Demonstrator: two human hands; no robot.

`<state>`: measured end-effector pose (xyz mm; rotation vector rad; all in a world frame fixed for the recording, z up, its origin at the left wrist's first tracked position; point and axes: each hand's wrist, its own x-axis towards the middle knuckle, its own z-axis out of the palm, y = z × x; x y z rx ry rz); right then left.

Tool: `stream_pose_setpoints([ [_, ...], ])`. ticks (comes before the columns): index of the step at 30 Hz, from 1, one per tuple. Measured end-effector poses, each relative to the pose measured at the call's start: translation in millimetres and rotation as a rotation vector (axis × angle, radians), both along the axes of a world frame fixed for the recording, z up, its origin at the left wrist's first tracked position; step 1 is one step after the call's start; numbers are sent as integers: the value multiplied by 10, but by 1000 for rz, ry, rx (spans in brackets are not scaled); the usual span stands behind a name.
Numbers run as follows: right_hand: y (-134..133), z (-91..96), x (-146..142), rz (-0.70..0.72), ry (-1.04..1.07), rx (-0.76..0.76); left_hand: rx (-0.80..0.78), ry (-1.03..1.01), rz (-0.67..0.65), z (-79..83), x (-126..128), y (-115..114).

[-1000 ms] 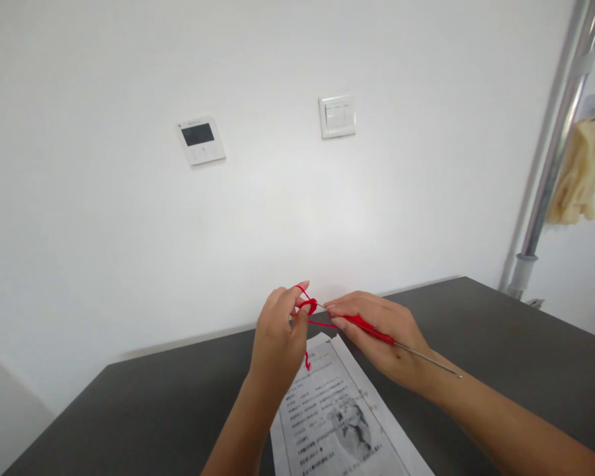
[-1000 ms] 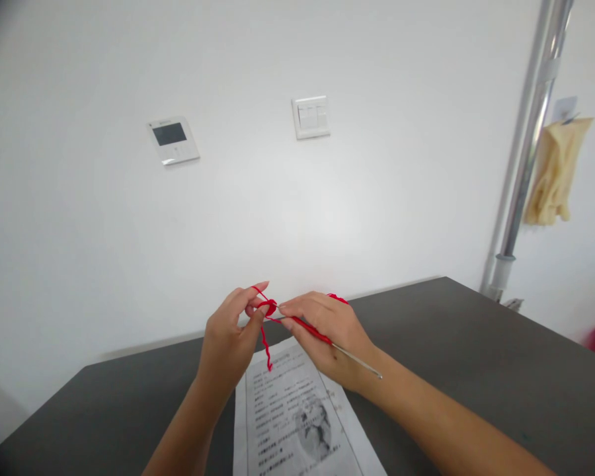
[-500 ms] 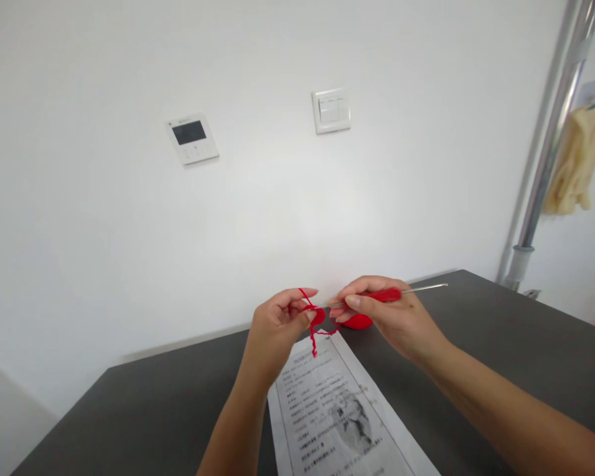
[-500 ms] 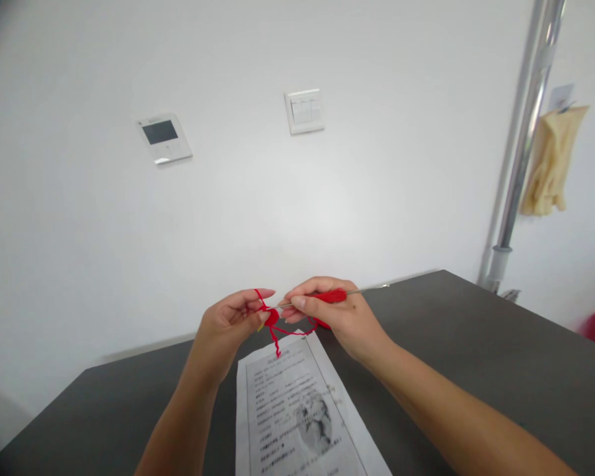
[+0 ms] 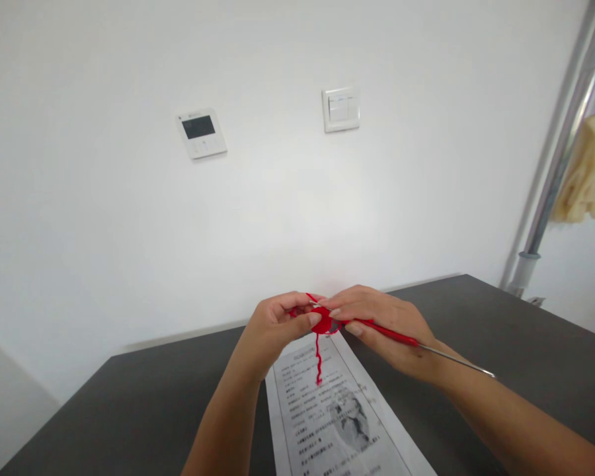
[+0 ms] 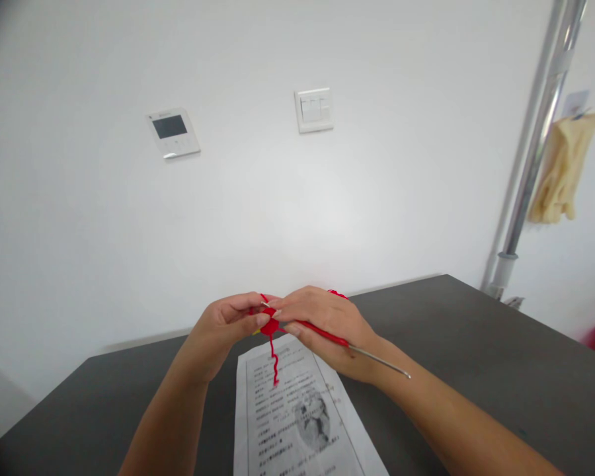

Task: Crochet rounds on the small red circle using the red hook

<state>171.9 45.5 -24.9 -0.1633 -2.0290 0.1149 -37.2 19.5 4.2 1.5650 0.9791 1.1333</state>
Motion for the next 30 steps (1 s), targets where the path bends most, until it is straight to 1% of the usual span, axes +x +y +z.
stream_pose_setpoints([
  [2,-16,6,11,-15,38,-55,117,142,77,23,-17,-8],
  [4,-29,9,17,-4,64,-103,186,239,110,29,-25,-7],
  [7,-37,7,15,23,80,-135,176,224,119,11,-8,5],
  [9,-35,2,7,47,96,-147,190,206,168,-2,12,8],
  [13,-27,-16,-18,103,138,-214,317,283,315,-3,46,-12],
  [17,-23,-31,-23,151,168,-259,403,334,384,1,51,-28],
  [20,-22,-30,-7,181,187,-302,534,394,426,1,29,-25],
  [22,-25,-21,3,218,210,-329,575,399,413,3,16,-32],
  [23,-29,-15,6,239,220,-339,563,377,394,3,15,-42],
  [25,-46,0,9,277,227,-355,485,277,342,2,27,-82],
  [28,-88,18,8,311,233,-352,333,47,234,-14,73,-179],
  [30,-117,24,6,318,248,-338,294,-49,164,-28,108,-248],
])
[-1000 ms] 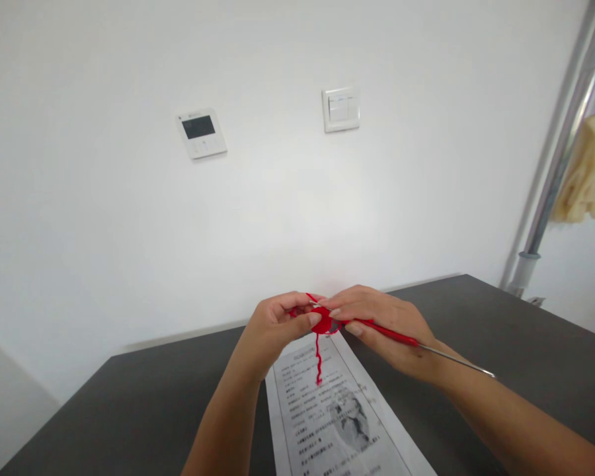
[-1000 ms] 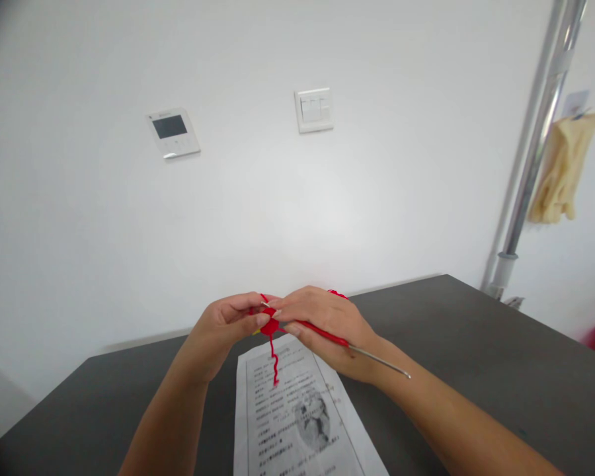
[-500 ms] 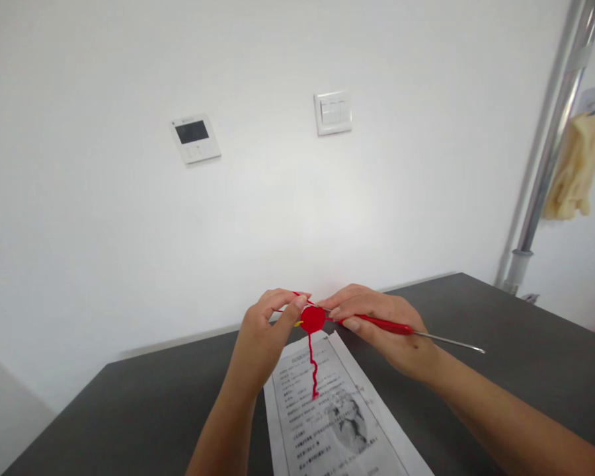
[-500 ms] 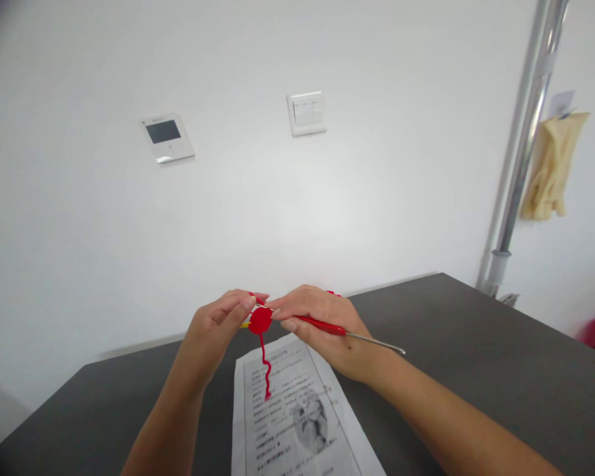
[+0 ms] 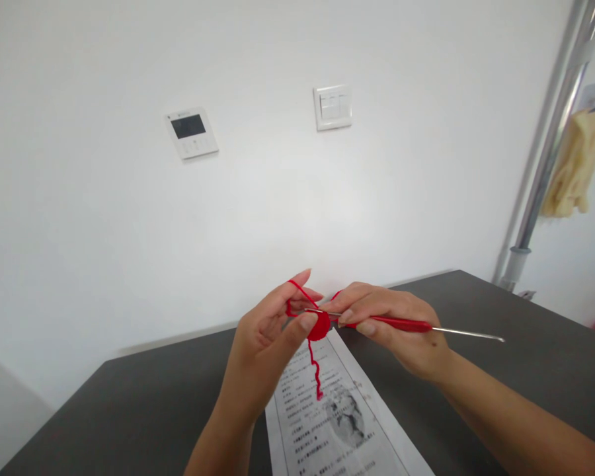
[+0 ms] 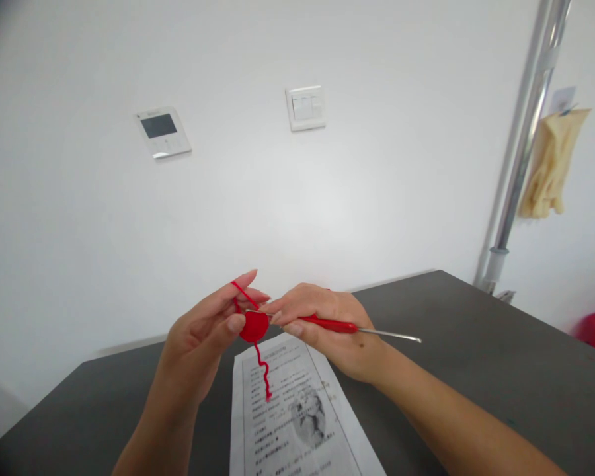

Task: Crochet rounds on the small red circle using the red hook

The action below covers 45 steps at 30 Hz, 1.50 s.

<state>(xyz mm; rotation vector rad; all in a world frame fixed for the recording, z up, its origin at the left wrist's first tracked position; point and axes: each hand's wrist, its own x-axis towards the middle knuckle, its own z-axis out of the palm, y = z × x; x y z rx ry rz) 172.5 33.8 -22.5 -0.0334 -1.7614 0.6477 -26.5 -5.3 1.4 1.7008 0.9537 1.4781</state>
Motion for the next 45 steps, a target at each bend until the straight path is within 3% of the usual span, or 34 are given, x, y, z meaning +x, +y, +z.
stream_pose_setpoints([
  [19,-43,-34,-92,-147,19,90,-160,-99,-52,-20,89,-22],
  [22,-86,-32,-118,-241,-18,50,-131,-83,47,-36,128,-34],
  [24,-91,-62,-154,-320,-41,63,-59,-16,190,-63,182,-46],
  [27,-26,-174,-225,-443,-94,208,28,35,356,-104,274,-39],
  [29,42,-258,-264,-501,-124,328,-49,-68,266,-109,296,-3],
  [32,93,-292,-274,-544,-130,382,-263,-276,-36,-66,226,78],
  [37,-21,-58,-168,-372,-77,292,-494,-323,-434,29,35,163],
  [40,-74,43,-124,-271,-92,208,-507,-357,-527,16,14,184],
  [45,-28,21,-108,-256,-76,248,-471,-432,-560,-35,44,195],
])
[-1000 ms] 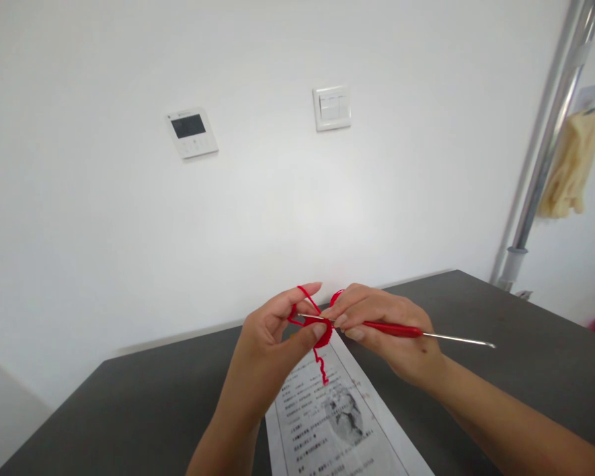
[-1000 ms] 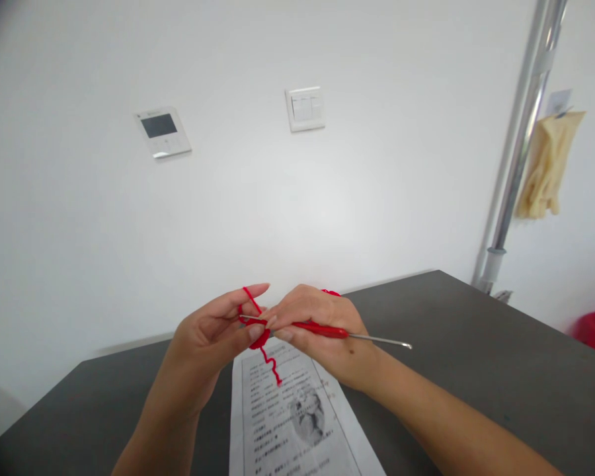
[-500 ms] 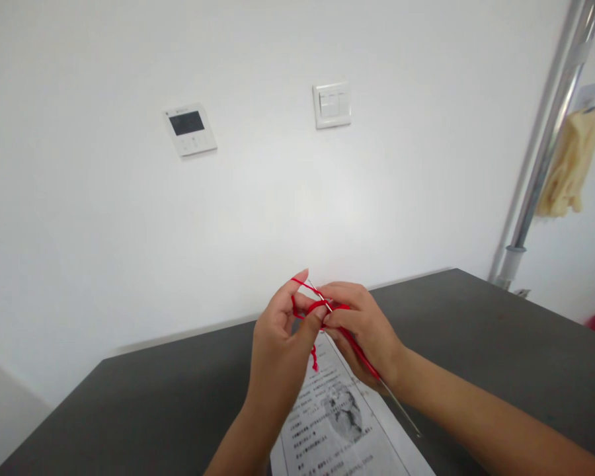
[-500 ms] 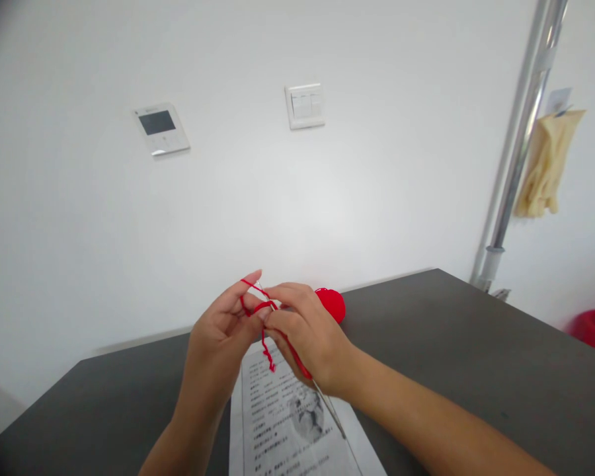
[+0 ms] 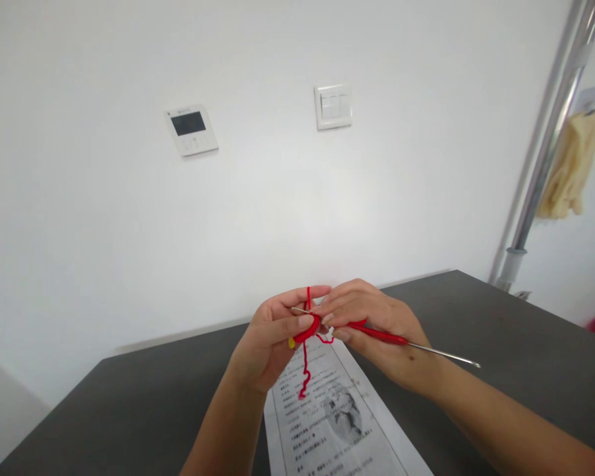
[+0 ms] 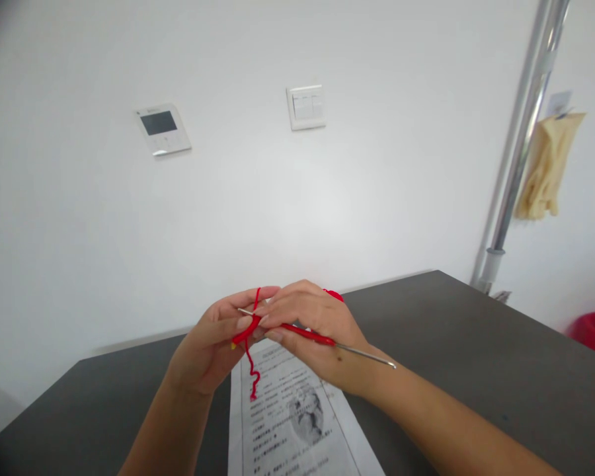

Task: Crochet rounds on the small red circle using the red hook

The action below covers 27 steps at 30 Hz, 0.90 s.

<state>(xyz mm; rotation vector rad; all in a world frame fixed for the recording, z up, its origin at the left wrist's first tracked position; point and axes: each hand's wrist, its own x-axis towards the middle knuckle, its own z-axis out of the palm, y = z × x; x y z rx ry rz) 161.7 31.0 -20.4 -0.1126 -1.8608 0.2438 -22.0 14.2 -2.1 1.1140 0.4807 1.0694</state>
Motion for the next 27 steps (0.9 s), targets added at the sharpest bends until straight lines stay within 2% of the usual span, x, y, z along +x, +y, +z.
stream_pose_setpoints([
  [3,20,-12,34,12,16,26,17,-20,22,13,-25,-22],
  [5,8,-9,59,43,25,-10,42,-51,47,33,-57,-39],
  [10,-41,-11,88,182,62,-227,64,-123,39,56,-89,-48],
  [15,-20,-8,134,296,80,-358,17,-112,13,63,-79,-42],
  [18,-8,-2,133,369,149,-536,43,-66,-3,63,-119,-36],
  [20,-9,-7,90,441,213,-678,82,-2,51,46,-152,-24],
  [23,-6,-39,-4,525,295,-815,153,125,237,0,-157,2],
  [25,14,-71,-45,469,344,-769,183,184,319,-24,-117,16],
  [27,50,-99,-47,313,347,-584,178,232,320,-31,-59,28],
])
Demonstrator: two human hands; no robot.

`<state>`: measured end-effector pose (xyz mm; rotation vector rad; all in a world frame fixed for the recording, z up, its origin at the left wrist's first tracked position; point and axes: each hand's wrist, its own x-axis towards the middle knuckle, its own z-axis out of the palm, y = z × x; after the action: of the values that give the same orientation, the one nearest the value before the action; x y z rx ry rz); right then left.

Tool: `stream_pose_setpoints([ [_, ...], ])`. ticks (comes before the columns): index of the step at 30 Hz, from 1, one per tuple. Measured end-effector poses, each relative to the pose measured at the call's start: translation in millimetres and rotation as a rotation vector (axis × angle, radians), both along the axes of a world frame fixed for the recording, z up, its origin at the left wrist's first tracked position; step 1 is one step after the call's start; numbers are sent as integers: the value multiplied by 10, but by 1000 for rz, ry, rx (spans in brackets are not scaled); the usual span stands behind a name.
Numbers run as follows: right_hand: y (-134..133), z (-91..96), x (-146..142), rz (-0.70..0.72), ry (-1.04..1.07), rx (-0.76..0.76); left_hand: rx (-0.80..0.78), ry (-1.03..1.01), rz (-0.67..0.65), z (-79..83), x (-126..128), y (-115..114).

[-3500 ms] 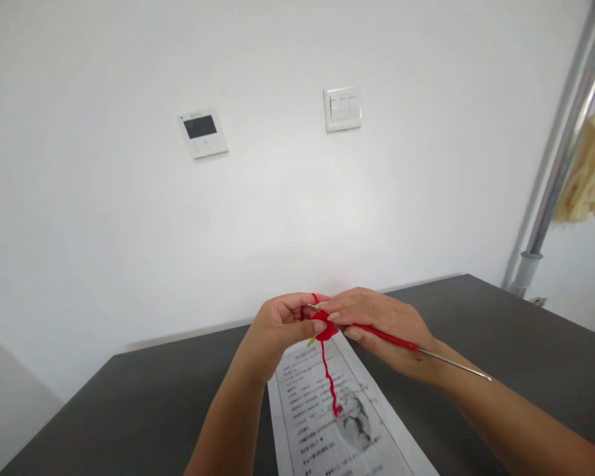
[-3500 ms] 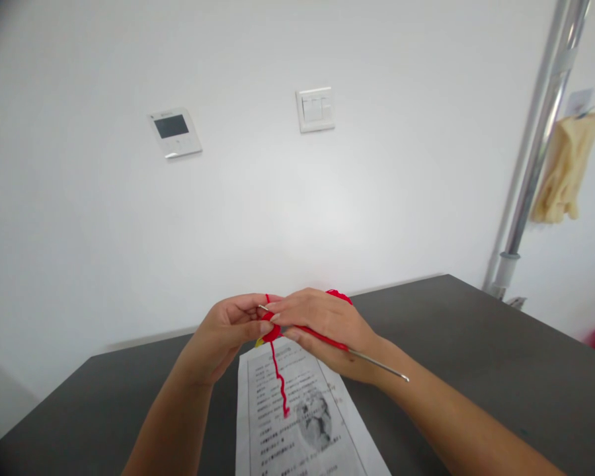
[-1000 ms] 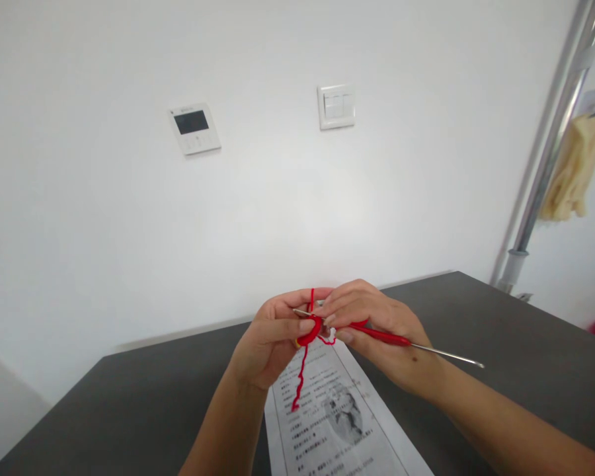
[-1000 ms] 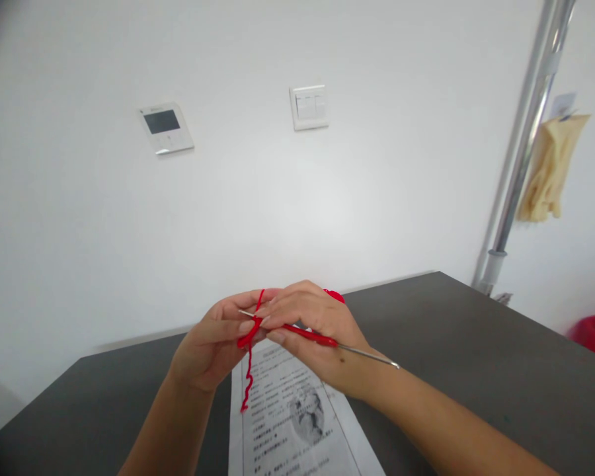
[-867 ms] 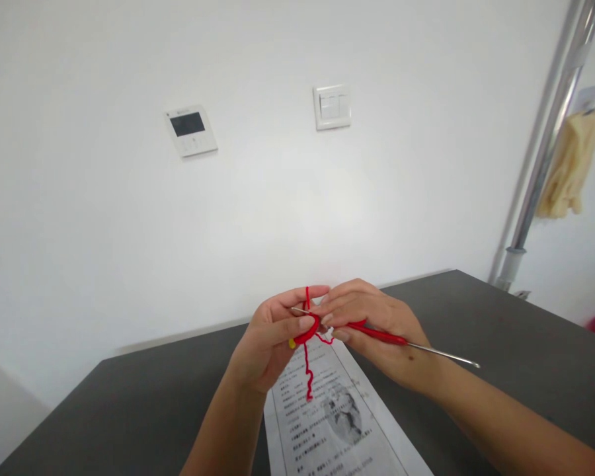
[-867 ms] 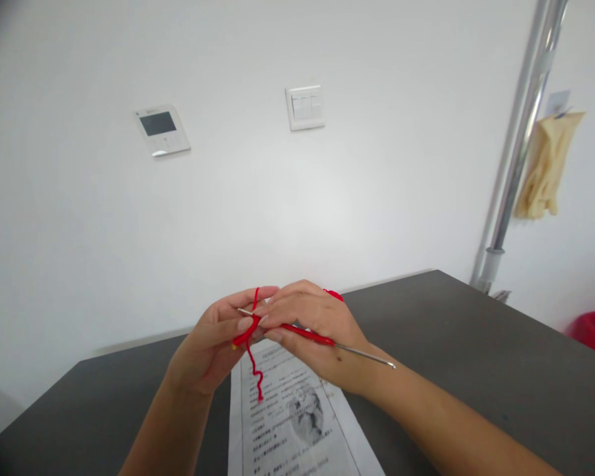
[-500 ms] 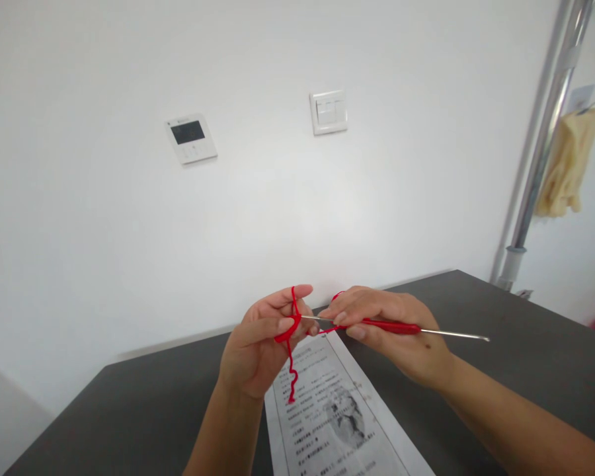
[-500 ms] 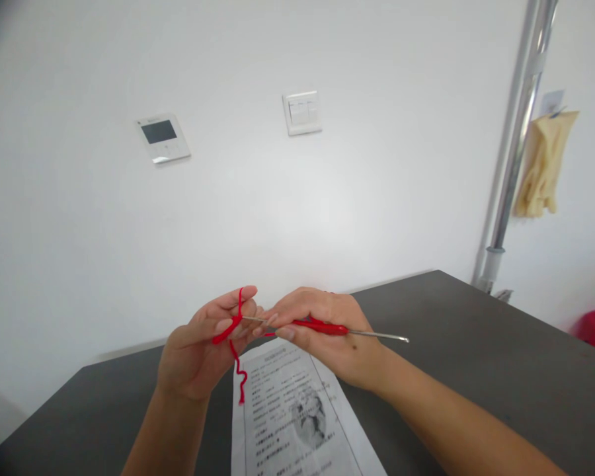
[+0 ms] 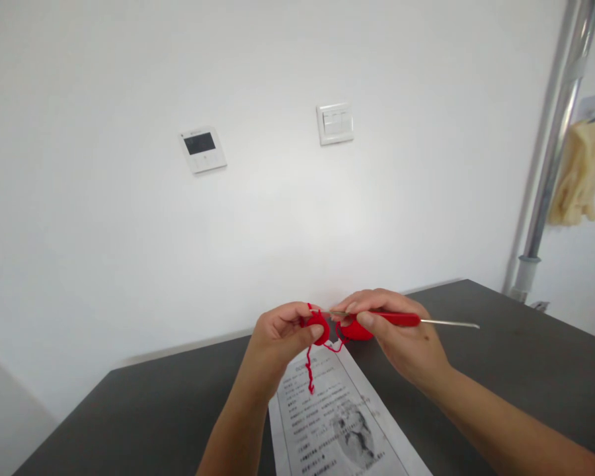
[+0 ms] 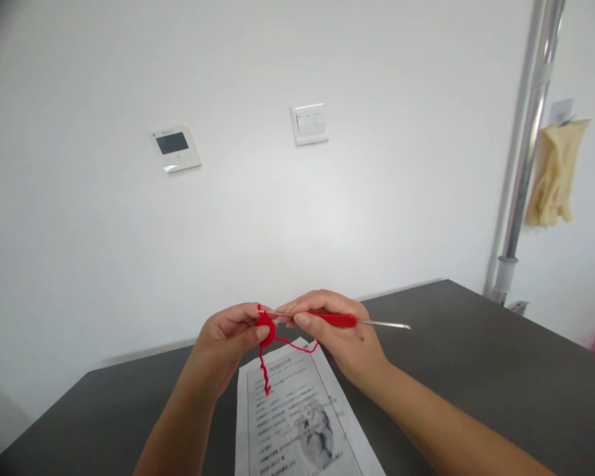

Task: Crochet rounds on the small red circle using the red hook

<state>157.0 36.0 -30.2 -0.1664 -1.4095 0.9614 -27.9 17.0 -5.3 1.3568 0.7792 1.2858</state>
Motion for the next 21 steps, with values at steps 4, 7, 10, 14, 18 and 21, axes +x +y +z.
stream_pose_setpoints([
  [4,82,-19,62,-275,-242,327,-51,34,10,9,68,25],
  [7,123,-19,77,-257,-297,294,-47,40,6,6,61,50],
  [10,149,-24,56,-201,-220,152,-51,47,-21,-5,47,74],
  [14,164,-20,38,-153,-209,106,-81,16,17,-11,40,82],
  [18,157,-6,50,-113,-239,124,-118,-20,21,-14,33,59],
  [21,158,-16,60,-86,-252,130,-126,-22,-17,-17,27,47],
])
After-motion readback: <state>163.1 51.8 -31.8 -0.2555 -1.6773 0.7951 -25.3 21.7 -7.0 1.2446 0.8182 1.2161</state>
